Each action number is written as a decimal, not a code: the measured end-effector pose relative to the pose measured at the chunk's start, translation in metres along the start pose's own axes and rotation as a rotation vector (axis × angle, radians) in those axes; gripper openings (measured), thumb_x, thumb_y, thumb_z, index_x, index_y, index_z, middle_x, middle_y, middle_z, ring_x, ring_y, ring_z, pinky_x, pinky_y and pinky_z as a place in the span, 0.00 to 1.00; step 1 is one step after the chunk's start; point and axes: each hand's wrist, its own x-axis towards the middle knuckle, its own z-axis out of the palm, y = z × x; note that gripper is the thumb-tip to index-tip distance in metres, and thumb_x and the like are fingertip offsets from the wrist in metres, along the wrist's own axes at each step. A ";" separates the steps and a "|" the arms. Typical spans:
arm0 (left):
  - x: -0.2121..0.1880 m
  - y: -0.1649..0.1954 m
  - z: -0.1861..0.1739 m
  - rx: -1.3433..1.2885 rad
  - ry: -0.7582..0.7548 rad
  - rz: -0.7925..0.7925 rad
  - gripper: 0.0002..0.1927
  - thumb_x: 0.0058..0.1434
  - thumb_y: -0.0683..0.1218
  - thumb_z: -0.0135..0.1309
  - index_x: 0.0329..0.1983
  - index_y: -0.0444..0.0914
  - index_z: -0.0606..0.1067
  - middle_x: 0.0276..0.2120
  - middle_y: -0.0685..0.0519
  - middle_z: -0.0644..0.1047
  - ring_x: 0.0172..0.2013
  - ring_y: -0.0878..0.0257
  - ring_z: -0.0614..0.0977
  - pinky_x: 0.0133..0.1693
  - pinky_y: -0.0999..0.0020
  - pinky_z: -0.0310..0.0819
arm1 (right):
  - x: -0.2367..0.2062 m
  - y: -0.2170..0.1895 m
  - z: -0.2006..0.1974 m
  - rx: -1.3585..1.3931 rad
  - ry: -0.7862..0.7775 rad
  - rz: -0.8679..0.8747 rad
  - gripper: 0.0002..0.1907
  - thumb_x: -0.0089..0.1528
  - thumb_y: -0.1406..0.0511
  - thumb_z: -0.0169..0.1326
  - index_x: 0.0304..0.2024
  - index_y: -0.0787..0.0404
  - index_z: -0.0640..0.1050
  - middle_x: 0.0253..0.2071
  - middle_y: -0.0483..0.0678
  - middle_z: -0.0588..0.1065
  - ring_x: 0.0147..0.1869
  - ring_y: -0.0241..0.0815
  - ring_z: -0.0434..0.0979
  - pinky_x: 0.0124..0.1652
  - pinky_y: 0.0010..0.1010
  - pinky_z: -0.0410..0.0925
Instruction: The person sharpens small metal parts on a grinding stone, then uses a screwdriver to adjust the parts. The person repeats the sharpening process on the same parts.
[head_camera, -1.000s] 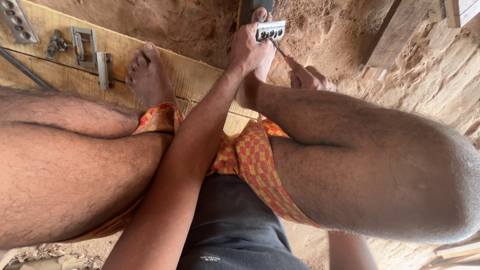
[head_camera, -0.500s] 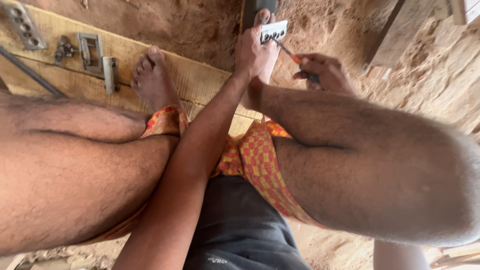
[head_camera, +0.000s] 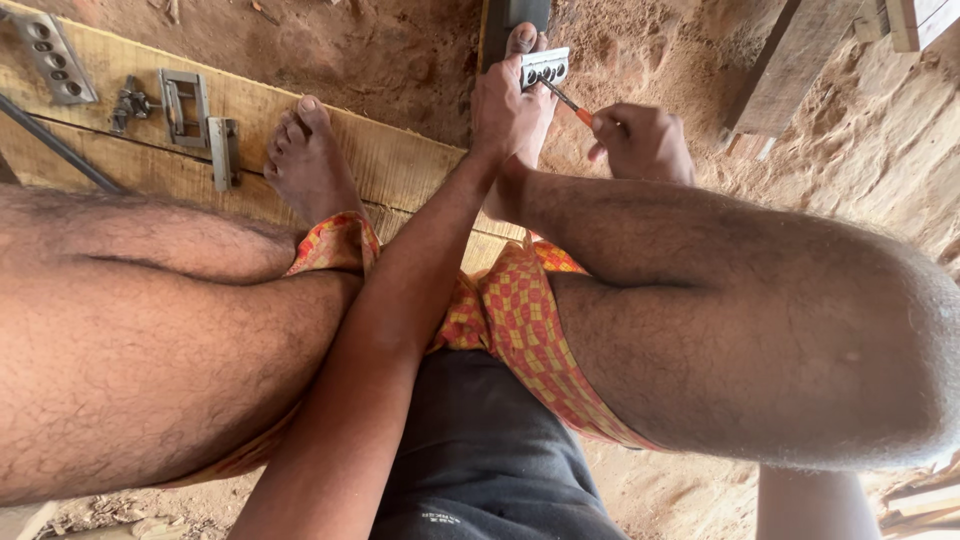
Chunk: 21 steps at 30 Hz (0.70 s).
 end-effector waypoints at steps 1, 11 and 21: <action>0.000 0.000 0.000 0.003 0.052 0.058 0.20 0.61 0.42 0.61 0.55 0.32 0.74 0.36 0.47 0.83 0.28 0.62 0.84 0.30 0.67 0.84 | 0.020 0.018 0.020 -0.189 -0.132 0.095 0.13 0.73 0.61 0.54 0.50 0.63 0.81 0.40 0.51 0.82 0.30 0.36 0.78 0.27 0.25 0.71; 0.000 -0.006 0.001 -0.077 0.021 0.039 0.14 0.62 0.43 0.60 0.51 0.37 0.79 0.40 0.48 0.85 0.33 0.64 0.87 0.37 0.71 0.86 | 0.028 0.155 0.047 -1.321 -0.470 -0.829 0.15 0.74 0.65 0.54 0.63 0.53 0.77 0.37 0.44 0.76 0.27 0.29 0.73 0.23 0.18 0.66; -0.005 0.005 -0.014 -0.212 0.000 0.021 0.12 0.61 0.41 0.61 0.48 0.35 0.79 0.39 0.47 0.86 0.33 0.62 0.87 0.36 0.73 0.86 | 0.066 0.124 0.056 -0.589 -0.690 0.081 0.11 0.71 0.64 0.55 0.53 0.60 0.84 0.37 0.56 0.82 0.28 0.44 0.79 0.26 0.36 0.74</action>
